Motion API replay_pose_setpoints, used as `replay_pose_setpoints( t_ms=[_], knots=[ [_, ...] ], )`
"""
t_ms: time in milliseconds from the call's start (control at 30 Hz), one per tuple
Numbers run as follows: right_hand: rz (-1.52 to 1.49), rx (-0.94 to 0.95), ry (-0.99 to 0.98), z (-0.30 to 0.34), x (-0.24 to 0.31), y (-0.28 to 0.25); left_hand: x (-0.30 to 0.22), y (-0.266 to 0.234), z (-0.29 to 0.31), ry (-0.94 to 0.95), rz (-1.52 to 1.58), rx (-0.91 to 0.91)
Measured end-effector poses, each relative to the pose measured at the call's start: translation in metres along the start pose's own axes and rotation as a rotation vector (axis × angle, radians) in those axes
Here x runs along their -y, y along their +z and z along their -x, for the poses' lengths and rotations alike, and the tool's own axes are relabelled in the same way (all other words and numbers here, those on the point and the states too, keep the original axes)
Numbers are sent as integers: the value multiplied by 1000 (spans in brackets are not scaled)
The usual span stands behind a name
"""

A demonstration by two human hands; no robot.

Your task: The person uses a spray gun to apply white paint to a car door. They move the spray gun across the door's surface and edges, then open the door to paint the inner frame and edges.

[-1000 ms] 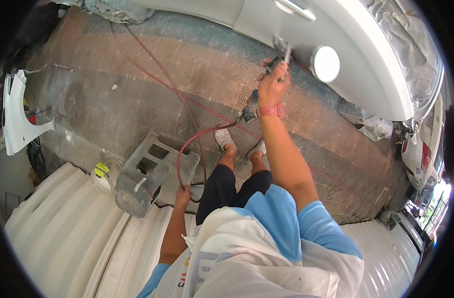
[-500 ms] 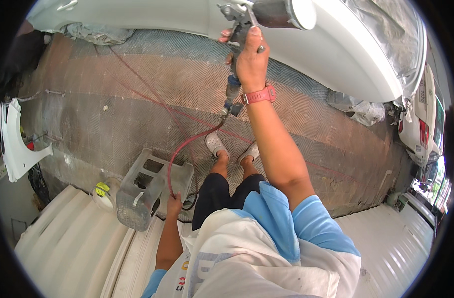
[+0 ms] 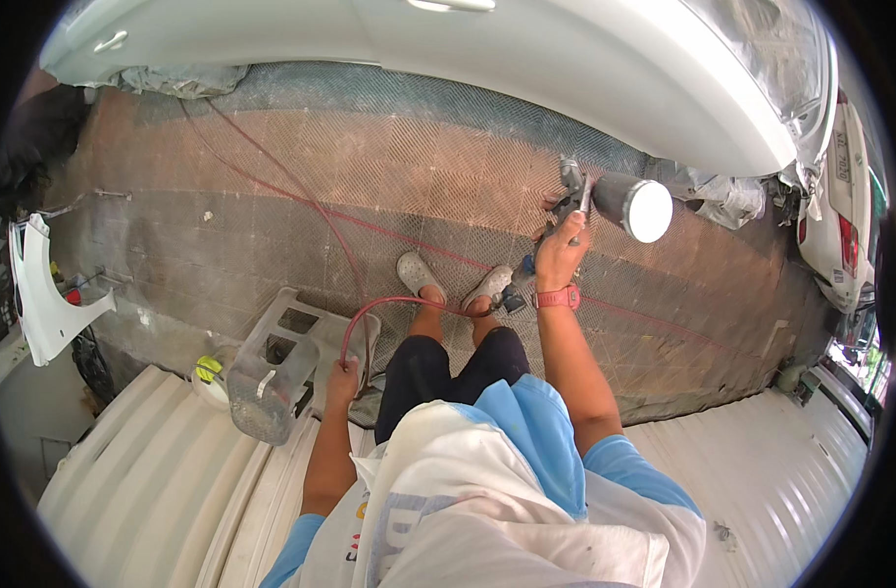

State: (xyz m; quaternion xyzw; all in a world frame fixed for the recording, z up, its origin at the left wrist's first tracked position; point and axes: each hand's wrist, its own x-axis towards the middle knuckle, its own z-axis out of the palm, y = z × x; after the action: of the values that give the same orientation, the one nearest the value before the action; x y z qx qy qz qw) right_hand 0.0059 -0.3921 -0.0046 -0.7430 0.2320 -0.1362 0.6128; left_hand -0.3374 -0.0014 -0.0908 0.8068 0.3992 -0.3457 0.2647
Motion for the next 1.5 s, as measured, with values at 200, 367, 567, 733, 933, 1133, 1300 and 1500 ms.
replay_pose_setpoints(
  t_ms=[200,367,567,733,933,1133,1300,1500],
  knots=[
    [-47,148,-90,-23,30,-20,-10,15,45,-35,-35,-96],
    [-3,197,-80,-56,82,4,-3,46,60,-76,119,-94],
    [-14,80,-190,-83,121,84,-2,47,35,-223,496,99],
    [-89,208,-168,-82,142,158,4,-2,-15,-97,567,149],
    [-183,315,-139,-75,152,170,-11,-49,-93,16,196,230],
    [77,-37,-28,-47,99,80,-45,-85,-133,22,90,165],
    [253,-268,106,-7,49,-18,-101,-94,-162,62,18,143],
    [285,-280,371,12,0,-96,-166,-89,-168,199,-145,157]
  ],
)
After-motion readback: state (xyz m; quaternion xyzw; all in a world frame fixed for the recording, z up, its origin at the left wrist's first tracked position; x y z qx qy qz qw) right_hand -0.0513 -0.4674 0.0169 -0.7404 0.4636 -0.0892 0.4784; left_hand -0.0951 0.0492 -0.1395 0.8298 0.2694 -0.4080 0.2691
